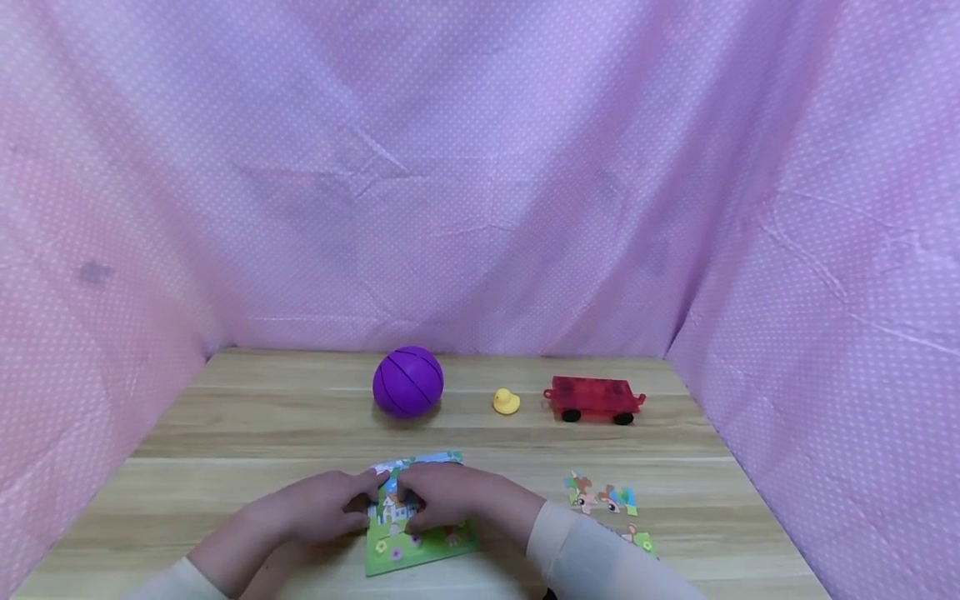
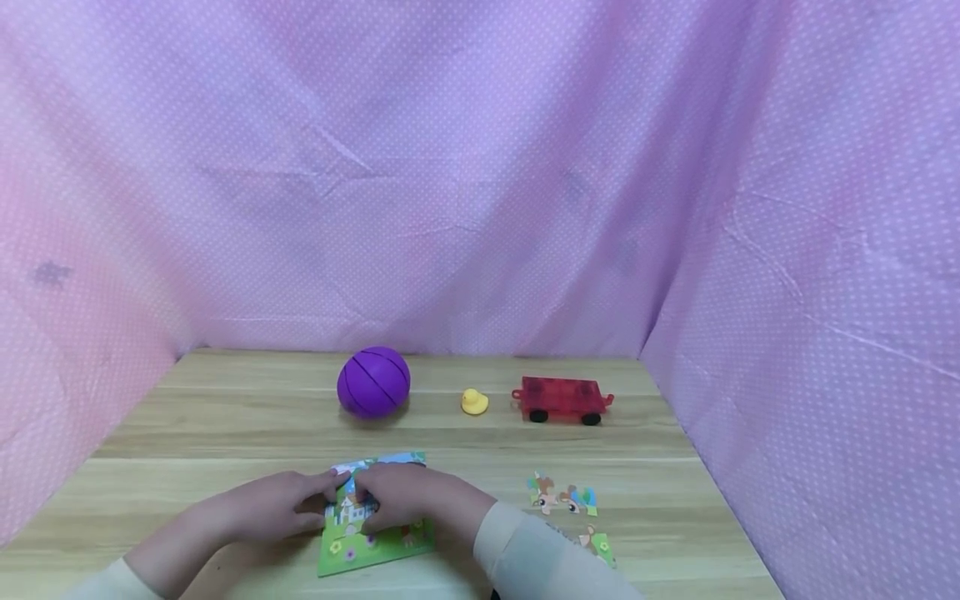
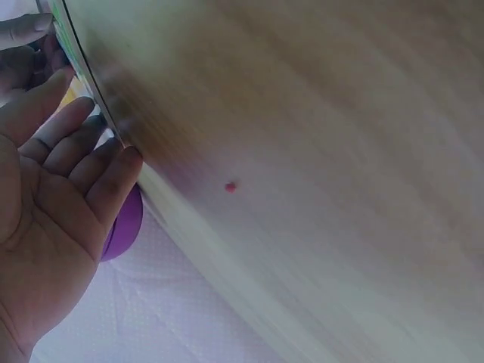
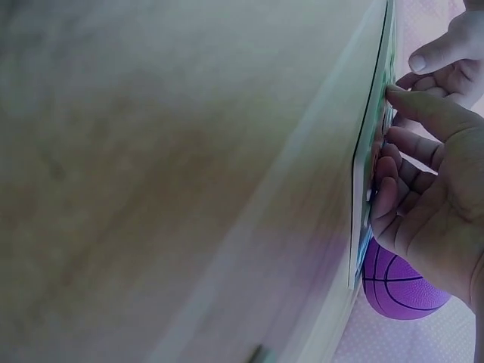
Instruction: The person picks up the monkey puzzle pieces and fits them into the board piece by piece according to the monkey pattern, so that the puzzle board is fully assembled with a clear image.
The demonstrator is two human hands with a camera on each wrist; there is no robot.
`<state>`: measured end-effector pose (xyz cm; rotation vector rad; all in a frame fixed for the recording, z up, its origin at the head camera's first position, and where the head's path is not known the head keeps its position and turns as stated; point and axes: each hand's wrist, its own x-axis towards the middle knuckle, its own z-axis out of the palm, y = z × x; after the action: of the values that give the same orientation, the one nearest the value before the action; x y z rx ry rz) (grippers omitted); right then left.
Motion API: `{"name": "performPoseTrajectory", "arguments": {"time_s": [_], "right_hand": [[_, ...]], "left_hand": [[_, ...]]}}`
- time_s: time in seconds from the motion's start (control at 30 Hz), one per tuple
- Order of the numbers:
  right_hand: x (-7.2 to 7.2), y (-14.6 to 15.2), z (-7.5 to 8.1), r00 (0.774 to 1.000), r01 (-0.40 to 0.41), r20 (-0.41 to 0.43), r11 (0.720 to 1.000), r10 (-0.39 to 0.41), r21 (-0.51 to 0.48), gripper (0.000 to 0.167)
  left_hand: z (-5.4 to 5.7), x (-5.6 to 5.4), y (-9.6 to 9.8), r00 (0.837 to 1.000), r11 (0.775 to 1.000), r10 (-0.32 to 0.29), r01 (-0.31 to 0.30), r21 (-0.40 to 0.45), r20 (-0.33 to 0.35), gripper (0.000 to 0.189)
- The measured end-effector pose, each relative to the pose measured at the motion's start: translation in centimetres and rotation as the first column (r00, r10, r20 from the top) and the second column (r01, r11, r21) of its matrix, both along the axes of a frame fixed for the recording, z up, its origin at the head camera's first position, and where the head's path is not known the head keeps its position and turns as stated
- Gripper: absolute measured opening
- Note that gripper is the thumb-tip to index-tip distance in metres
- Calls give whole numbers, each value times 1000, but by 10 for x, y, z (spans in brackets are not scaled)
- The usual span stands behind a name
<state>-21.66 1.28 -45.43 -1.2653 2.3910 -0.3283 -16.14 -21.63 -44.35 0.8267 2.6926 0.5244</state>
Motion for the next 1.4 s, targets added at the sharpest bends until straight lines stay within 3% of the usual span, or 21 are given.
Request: {"name": "performPoseTrajectory", "arguments": {"time_s": [0.13, 0.33, 0.53, 0.73, 1.13, 1.4], "right_hand": [[-1, -1, -1, 1000, -20, -8, 1000, 20, -4, 27], [0, 0, -1, 1000, 3, 17, 1000, -3, -21, 28], [2, -3, 0, 998, -13, -53, 1000, 13, -7, 31], [2, -4, 0, 997, 82, 4, 997, -82, -7, 29], [-2, -3, 0, 996, 80, 53, 996, -78, -40, 19], [-2, -4, -2, 998, 59, 29, 998, -58, -27, 16]], "left_hand": [[2, 2, 0, 1000, 1000, -2, 3, -15, 5, 62], [4, 4, 1, 998, 997, 49, -47, -53, 50, 68], [6, 4, 2, 996, 996, 64, -59, -72, 65, 66], [8, 4, 5, 994, 995, 71, -64, -81, 83, 65], [4, 1, 9, 1000, 996, -10, 8, -89, -16, 37], [1, 1, 12, 999, 995, -2, -4, -99, -51, 29]]}}
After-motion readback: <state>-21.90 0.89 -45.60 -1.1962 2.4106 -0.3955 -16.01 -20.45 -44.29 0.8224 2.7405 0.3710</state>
